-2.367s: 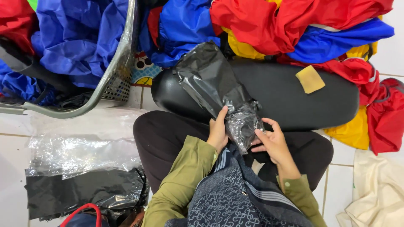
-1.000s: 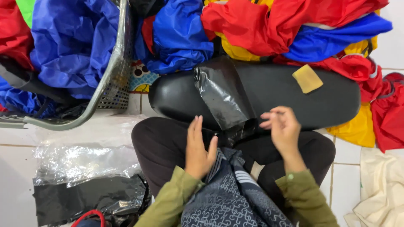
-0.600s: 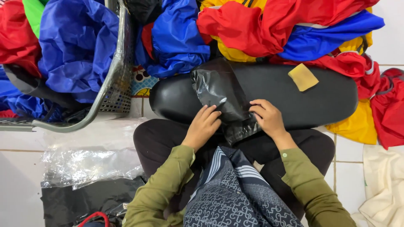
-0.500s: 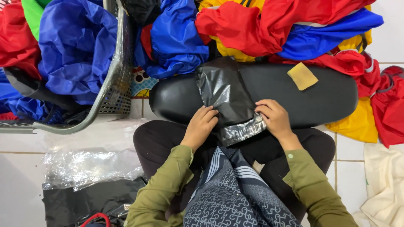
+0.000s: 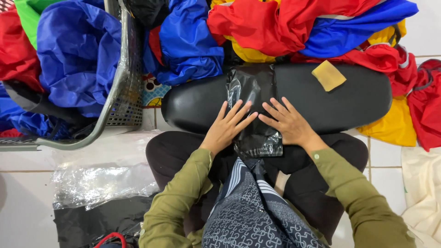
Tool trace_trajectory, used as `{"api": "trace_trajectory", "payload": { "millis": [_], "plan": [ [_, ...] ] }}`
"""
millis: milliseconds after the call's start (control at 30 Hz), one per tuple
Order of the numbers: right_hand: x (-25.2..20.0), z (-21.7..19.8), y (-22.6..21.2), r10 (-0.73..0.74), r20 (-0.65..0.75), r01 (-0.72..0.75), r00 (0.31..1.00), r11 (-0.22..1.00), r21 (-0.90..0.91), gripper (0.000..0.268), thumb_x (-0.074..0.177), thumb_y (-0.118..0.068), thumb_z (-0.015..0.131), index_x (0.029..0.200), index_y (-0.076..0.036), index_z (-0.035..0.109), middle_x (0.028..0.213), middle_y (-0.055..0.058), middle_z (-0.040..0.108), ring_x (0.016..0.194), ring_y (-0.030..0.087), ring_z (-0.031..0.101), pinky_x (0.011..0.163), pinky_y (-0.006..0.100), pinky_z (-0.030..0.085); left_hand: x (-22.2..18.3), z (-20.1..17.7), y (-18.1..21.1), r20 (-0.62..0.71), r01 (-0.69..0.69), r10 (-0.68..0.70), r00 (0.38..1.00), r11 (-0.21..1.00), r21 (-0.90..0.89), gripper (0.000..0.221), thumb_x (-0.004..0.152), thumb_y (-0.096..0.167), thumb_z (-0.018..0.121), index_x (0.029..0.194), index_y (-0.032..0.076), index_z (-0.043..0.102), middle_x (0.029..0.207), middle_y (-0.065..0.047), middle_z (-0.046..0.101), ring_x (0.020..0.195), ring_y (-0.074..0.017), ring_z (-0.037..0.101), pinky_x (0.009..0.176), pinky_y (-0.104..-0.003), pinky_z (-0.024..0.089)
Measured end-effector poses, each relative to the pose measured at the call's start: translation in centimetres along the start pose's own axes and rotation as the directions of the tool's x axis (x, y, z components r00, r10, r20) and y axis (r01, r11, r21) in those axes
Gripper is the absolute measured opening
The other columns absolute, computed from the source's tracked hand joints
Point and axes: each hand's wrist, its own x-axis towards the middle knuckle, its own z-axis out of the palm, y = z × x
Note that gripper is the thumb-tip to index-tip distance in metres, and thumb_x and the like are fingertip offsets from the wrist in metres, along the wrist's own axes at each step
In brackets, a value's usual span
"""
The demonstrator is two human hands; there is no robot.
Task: Cleaning black fabric covers with a foam block and then placing them into individual plastic bags.
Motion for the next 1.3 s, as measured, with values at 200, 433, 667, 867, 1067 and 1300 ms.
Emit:
{"api": "trace_trajectory", "payload": {
  "millis": [200,433,667,867,1067,1300],
  "plan": [
    [-0.5,1.5,1.5,-0.092,0.087,0.084,0.992,0.991,0.101,0.067,0.096,-0.043,0.053,0.157,-0.014,0.045,0.167,0.017,0.035,0.154,0.036,0.031,0.123,0.051,0.026,-0.2,4.2,-0.9,0.099,-0.053,0.058,0.993,0.997,-0.048,0.111,0.072,0.003,0.084,0.164,0.025,0.025,0.170,-0.008,0.025,0.156,-0.0313,0.025,0.126,-0.055,0.023],
    [-0.9,0.3,1.0,-0.015,0.286,-0.035,0.958,0.985,0.169,0.084,0.081,-0.035,0.063,0.160,-0.019,0.038,0.170,0.012,0.028,0.156,0.032,0.026,0.124,0.052,0.020,-0.3,3.6,-0.2,0.199,0.017,0.006,0.980,0.993,-0.114,0.094,0.086,0.001,0.070,0.165,0.025,0.024,0.171,-0.008,0.022,0.157,-0.0319,0.021,0.124,-0.062,0.018],
    [-1.3,-3.2,2.9,0.270,0.467,-0.398,0.842,0.895,0.200,0.072,0.082,0.011,0.043,0.146,-0.015,0.060,0.140,0.026,0.062,0.132,0.040,0.057,0.116,0.047,0.042,-0.1,3.1,0.6,0.262,0.075,-0.043,0.964,0.991,-0.114,0.102,0.082,0.003,0.074,0.165,0.025,0.019,0.172,-0.009,0.015,0.157,-0.0346,0.017,0.125,-0.063,0.016],
    [7.3,4.6,2.5,0.247,0.090,-0.253,0.965,0.966,0.062,0.071,0.097,-0.027,0.064,0.162,-0.014,0.039,0.166,0.024,0.030,0.146,0.054,0.031,0.104,0.070,0.041,0.1,3.1,1.0,0.325,0.116,-0.063,0.944,0.982,-0.147,0.096,0.084,0.003,0.073,0.164,0.021,0.023,0.171,-0.013,0.019,0.156,-0.0385,0.019,0.124,-0.063,0.018],
    [9.1,8.2,-0.7,0.385,0.193,-0.392,0.903,0.920,-0.003,0.060,0.109,-0.046,0.037,0.164,-0.024,0.032,0.172,0.019,0.016,0.155,0.048,0.012,0.112,0.080,0.009,-0.7,3.7,1.2,0.248,0.177,-0.140,0.959,0.975,-0.134,0.074,0.092,0.008,0.067,0.158,0.013,0.036,0.165,-0.019,0.030,0.154,-0.0415,0.024,0.123,-0.058,0.024],
    [9.4,8.6,-0.1,0.422,0.216,-0.432,0.880,0.902,-0.001,0.058,0.111,-0.047,0.031,0.165,-0.027,0.032,0.173,0.015,0.015,0.157,0.041,0.011,0.117,0.072,0.007,0.3,3.8,1.7,0.113,0.199,-0.182,0.977,0.964,-0.173,0.058,0.095,0.009,0.066,0.150,0.008,0.049,0.156,-0.022,0.044,0.149,-0.0420,0.036,0.120,-0.056,0.032]
  ]
}}
